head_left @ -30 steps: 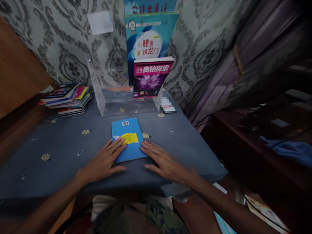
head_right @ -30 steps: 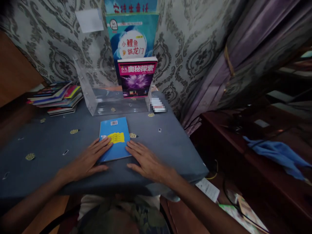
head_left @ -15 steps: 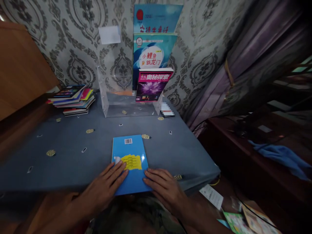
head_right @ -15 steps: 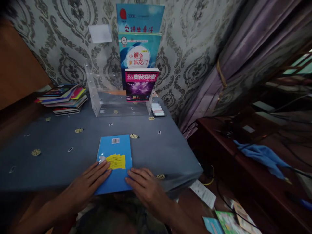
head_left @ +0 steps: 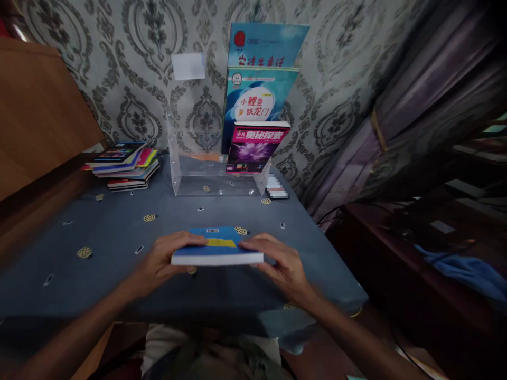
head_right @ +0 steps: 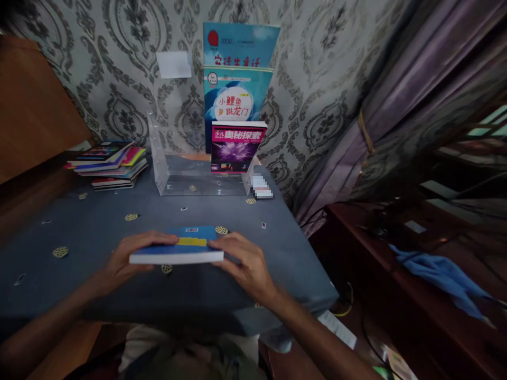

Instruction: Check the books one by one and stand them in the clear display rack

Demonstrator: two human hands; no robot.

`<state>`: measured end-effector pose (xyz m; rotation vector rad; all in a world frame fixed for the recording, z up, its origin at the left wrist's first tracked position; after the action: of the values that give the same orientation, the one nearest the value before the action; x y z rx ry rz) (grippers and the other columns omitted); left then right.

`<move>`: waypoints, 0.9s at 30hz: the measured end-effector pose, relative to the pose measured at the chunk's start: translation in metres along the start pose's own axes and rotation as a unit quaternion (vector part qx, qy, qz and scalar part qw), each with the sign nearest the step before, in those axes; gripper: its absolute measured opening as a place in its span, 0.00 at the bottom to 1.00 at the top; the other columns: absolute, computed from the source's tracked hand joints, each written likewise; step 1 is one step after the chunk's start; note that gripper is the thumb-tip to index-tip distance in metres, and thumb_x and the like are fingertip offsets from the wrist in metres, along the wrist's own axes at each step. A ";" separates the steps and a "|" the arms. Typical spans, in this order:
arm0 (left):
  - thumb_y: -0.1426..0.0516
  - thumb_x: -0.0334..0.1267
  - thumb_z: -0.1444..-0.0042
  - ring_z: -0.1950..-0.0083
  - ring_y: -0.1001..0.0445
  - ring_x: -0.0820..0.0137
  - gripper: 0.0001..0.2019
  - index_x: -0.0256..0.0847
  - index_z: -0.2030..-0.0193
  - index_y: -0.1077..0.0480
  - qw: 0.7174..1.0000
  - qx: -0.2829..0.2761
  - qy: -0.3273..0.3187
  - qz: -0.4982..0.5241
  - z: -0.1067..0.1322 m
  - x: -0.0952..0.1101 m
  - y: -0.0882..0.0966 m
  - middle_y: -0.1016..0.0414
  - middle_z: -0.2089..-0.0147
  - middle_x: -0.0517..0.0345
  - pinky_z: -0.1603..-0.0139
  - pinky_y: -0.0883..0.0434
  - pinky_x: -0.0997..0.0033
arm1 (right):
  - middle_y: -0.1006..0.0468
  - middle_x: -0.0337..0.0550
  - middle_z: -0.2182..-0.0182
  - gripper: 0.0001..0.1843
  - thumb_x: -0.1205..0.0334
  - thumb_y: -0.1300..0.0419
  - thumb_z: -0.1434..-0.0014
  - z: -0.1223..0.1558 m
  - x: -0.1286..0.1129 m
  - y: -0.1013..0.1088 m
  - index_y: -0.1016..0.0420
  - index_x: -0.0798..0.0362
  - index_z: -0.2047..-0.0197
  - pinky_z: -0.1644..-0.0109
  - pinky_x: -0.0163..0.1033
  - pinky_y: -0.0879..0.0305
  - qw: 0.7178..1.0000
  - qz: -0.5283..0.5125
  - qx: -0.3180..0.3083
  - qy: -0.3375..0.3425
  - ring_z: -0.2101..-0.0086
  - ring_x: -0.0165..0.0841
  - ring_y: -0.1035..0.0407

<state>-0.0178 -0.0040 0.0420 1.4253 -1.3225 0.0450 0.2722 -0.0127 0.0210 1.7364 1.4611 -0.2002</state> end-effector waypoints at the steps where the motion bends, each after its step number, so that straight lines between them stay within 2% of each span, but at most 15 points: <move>1: 0.48 0.55 0.33 0.46 0.23 0.59 0.21 0.42 0.45 0.27 0.999 0.016 0.036 0.033 -0.008 -0.006 -0.001 0.21 0.47 0.51 0.47 0.25 0.60 | 0.17 0.45 0.57 0.16 0.50 0.42 0.33 -0.006 0.009 -0.003 0.21 0.44 0.47 0.53 0.46 0.25 0.999 -0.002 0.008 -0.035 0.57 0.39 0.23; 3: 0.49 0.56 0.34 0.49 0.23 0.57 0.23 0.39 0.48 0.27 0.990 0.063 0.095 0.084 -0.021 -0.023 -0.006 0.20 0.50 0.50 0.48 0.25 0.59 | 0.18 0.45 0.60 0.17 0.47 0.42 0.35 -0.014 0.031 -0.012 0.18 0.47 0.54 0.54 0.46 0.25 0.995 -0.004 0.013 -0.097 0.59 0.40 0.23; 6: 0.47 0.59 0.37 0.47 0.24 0.56 0.26 0.37 0.48 0.27 0.974 0.129 0.141 0.119 -0.036 -0.054 -0.019 0.21 0.49 0.48 0.42 0.29 0.55 | 0.18 0.44 0.65 0.20 0.43 0.41 0.37 -0.026 0.058 -0.026 0.18 0.50 0.61 0.54 0.45 0.27 0.988 -0.029 0.008 -0.153 0.62 0.40 0.24; 8: 0.46 0.59 0.38 0.43 0.26 0.55 0.26 0.37 0.47 0.28 0.965 0.159 0.156 0.136 -0.045 -0.069 -0.022 0.22 0.45 0.48 0.37 0.32 0.53 | 0.18 0.43 0.65 0.21 0.42 0.42 0.38 -0.037 0.067 -0.032 0.20 0.51 0.62 0.52 0.45 0.28 0.982 -0.058 0.008 -0.182 0.60 0.40 0.24; 10: 0.44 0.59 0.40 0.40 0.28 0.55 0.27 0.38 0.45 0.30 0.952 0.196 0.168 0.163 -0.054 -0.075 -0.022 0.24 0.42 0.48 0.36 0.33 0.55 | 0.19 0.43 0.67 0.22 0.40 0.42 0.39 -0.048 0.070 -0.035 0.22 0.51 0.65 0.53 0.43 0.28 0.975 -0.093 0.015 -0.202 0.61 0.40 0.25; 13: 0.40 0.61 0.44 0.47 0.23 0.56 0.31 0.39 0.43 0.33 0.922 0.221 0.200 0.247 -0.063 -0.077 -0.019 0.22 0.45 0.47 0.44 0.26 0.57 | 0.22 0.41 0.73 0.24 0.38 0.40 0.42 -0.061 0.072 -0.039 0.27 0.52 0.70 0.63 0.39 0.29 0.959 -0.155 0.011 -0.238 0.69 0.35 0.27; 16: 0.37 0.62 0.50 0.60 0.20 0.59 0.33 0.37 0.48 0.31 0.901 0.171 0.259 0.302 -0.063 -0.080 -0.021 0.19 0.57 0.47 0.57 0.23 0.60 | 0.27 0.37 0.79 0.26 0.36 0.38 0.46 -0.059 0.080 -0.043 0.33 0.52 0.73 0.75 0.34 0.36 0.935 -0.192 -0.020 -0.296 0.78 0.30 0.33; 17: 0.37 0.63 0.50 0.64 0.20 0.60 0.32 0.36 0.51 0.30 0.904 0.145 0.281 0.287 -0.060 -0.083 -0.022 0.19 0.62 0.48 0.62 0.23 0.62 | 0.28 0.36 0.81 0.26 0.36 0.38 0.46 -0.056 0.084 -0.044 0.34 0.51 0.74 0.77 0.33 0.38 0.929 -0.188 -0.038 -0.317 0.80 0.29 0.34; 19: 0.40 0.65 0.48 0.69 0.22 0.60 0.28 0.37 0.60 0.29 0.924 0.097 0.315 0.193 -0.055 -0.088 -0.020 0.21 0.71 0.51 0.70 0.26 0.65 | 0.29 0.35 0.83 0.25 0.38 0.39 0.45 -0.049 0.089 -0.045 0.34 0.51 0.75 0.80 0.33 0.40 0.922 -0.145 -0.081 -0.350 0.83 0.28 0.35; 22: 0.43 0.62 0.44 0.69 0.24 0.58 0.23 0.41 0.72 0.32 0.947 0.041 0.316 -0.038 -0.050 -0.089 -0.012 0.24 0.74 0.50 0.70 0.31 0.65 | 0.28 0.35 0.83 0.18 0.48 0.41 0.41 -0.042 0.089 -0.043 0.33 0.52 0.75 0.79 0.32 0.41 0.924 -0.043 -0.113 -0.362 0.85 0.27 0.36; 24: 0.45 0.58 0.42 0.66 0.23 0.55 0.21 0.42 0.73 0.34 0.935 0.004 0.309 -0.174 -0.049 -0.086 -0.007 0.24 0.72 0.49 0.67 0.32 0.63 | 0.27 0.35 0.82 0.15 0.54 0.42 0.40 -0.041 0.087 -0.040 0.31 0.52 0.75 0.77 0.33 0.40 0.929 0.003 -0.113 -0.352 0.84 0.26 0.36; 27: 0.47 0.56 0.38 0.64 0.23 0.53 0.19 0.41 0.66 0.32 0.901 -0.032 0.318 -0.292 -0.049 -0.079 -0.003 0.24 0.69 0.48 0.64 0.32 0.60 | 0.24 0.36 0.78 0.09 0.57 0.41 0.40 -0.042 0.087 -0.040 0.28 0.52 0.70 0.72 0.34 0.35 0.939 0.038 -0.106 -0.325 0.80 0.29 0.31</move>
<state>-0.0145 0.0815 0.0061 1.5204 -0.3353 0.0601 0.2484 0.0782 -0.0237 1.3634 0.8910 -0.5030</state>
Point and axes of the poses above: each hand's wrist, its own z-axis away from the middle knuckle, its own y-axis out of the back of the hand, x = y × z, the point moved 1 cm from there along -z, towards the middle knuckle
